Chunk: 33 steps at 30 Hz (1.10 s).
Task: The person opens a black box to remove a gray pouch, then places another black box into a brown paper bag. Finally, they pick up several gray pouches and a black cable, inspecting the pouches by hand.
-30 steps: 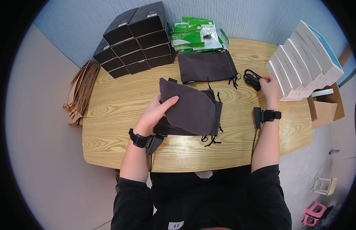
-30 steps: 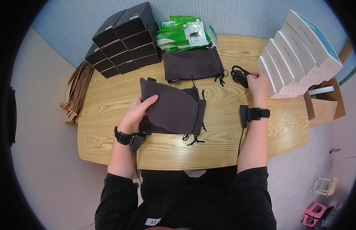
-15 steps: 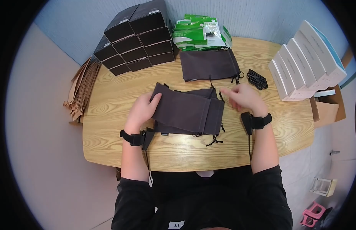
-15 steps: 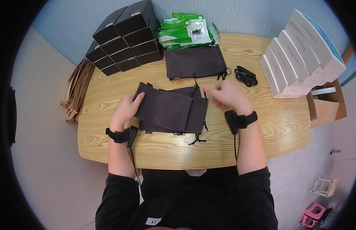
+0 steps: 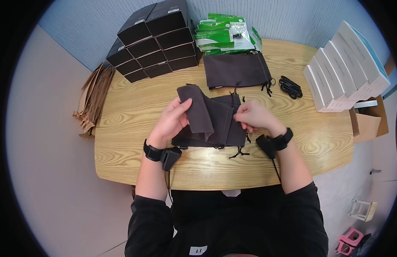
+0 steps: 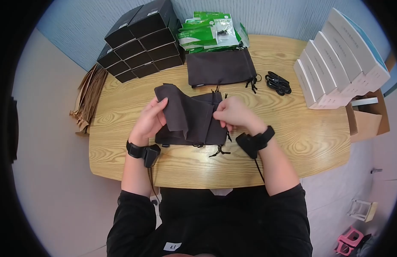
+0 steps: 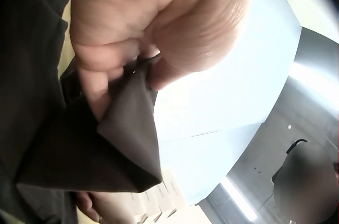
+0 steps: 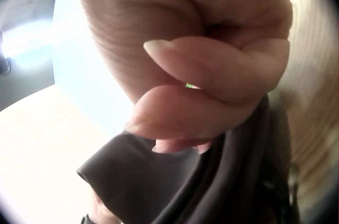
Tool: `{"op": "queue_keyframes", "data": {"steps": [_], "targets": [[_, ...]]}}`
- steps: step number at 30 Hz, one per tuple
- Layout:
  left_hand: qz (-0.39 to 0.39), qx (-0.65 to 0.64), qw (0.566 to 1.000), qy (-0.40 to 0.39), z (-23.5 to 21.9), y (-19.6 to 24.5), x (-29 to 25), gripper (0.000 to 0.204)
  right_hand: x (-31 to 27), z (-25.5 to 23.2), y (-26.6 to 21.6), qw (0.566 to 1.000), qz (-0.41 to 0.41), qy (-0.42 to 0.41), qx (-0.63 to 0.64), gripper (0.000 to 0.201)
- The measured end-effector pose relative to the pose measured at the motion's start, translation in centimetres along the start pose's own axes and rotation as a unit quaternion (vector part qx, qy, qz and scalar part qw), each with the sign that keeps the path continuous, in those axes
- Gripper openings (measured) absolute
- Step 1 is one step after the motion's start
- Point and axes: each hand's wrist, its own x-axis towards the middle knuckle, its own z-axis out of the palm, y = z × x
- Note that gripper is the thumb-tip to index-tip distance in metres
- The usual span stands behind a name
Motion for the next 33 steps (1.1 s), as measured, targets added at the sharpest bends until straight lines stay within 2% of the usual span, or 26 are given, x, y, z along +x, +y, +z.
{"op": "queue_keyframes", "data": {"steps": [1,5,6,9,11,13,15,17,18,20,21,23,27,29,30,31,32,33], "targets": [[0.011,-0.018,1.0,0.013,-0.1,0.2,0.0,0.028,0.1,-0.8,0.1,1.0,0.013,0.008,-0.021,0.016],[0.03,0.036,0.996,0.075,-1.6,1.8,-0.5,0.024,-0.4,-2.8,-0.2,0.998,0.01,0.004,0.055,0.022],[0.03,0.036,0.996,0.076,-1.9,1.8,-0.5,0.024,-0.5,-2.2,-0.5,0.998,0.009,0.003,0.055,0.022],[0.006,0.084,0.994,0.075,-2.3,1.6,-0.4,0.024,-0.7,0.5,-1.4,0.997,0.057,-0.009,-0.049,0.028],[-0.015,0.049,0.998,0.038,-2.0,1.4,-0.5,0.025,0.2,1.4,-0.7,0.998,0.041,0.002,-0.043,0.027],[-0.009,0.031,0.998,0.053,-1.2,1.4,-0.5,0.025,1.2,1.4,0.8,1.0,-0.006,0.01,-0.009,0.023],[-0.001,0.013,0.998,0.068,-1.2,1.5,-0.6,0.025,1.0,0.2,0.4,0.999,0.012,0.031,0.014,0.023],[0.015,0.121,0.985,0.122,-2.4,1.9,-0.4,0.025,0.4,-0.8,-0.3,0.996,0.034,0.06,0.047,0.024],[0.015,0.121,0.985,0.122,-3.2,1.8,-0.3,0.025,0.3,-0.7,-0.4,0.996,0.034,0.06,0.048,0.024],[-0.01,0.179,0.976,0.126,-4.4,1.7,0.0,0.024,0.1,0.0,-0.8,0.998,0.053,0.001,0.018,0.023],[-0.009,0.18,0.976,0.126,-4.5,1.6,0.0,0.024,0.2,0.7,-0.8,0.998,0.052,0.001,0.018,0.023],[-0.015,0.123,0.989,0.078,-4.0,1.3,-0.1,0.024,0.7,2.1,-0.6,0.999,0.036,-0.002,-0.006,0.022],[0.004,0.074,0.994,0.081,-2.0,1.8,-0.7,0.024,1.3,1.7,0.3,1.0,0.0,0.004,0.019,0.018],[-0.004,0.019,0.977,0.212,-1.5,2.5,-1.0,0.024,0.6,0.2,0.1,0.994,0.019,0.003,0.105,0.017],[-0.002,0.018,0.977,0.213,-2.1,2.7,-1.0,0.024,0.5,-0.5,0.1,0.994,0.018,0.003,0.104,0.017],[0.005,0.182,0.961,0.208,-3.0,2.9,-1.0,0.023,0.4,-1.3,0.1,0.994,0.032,0.004,0.103,0.017],[0.012,0.34,0.919,0.198,-3.5,3.0,-1.0,0.023,0.4,-1.7,0.2,0.994,0.045,0.006,0.102,0.017],[-0.028,0.464,0.859,0.215,-3.4,3.0,-0.9,0.028,0.3,-1.6,0.2,0.997,0.028,0.019,0.072,0.019]]}}
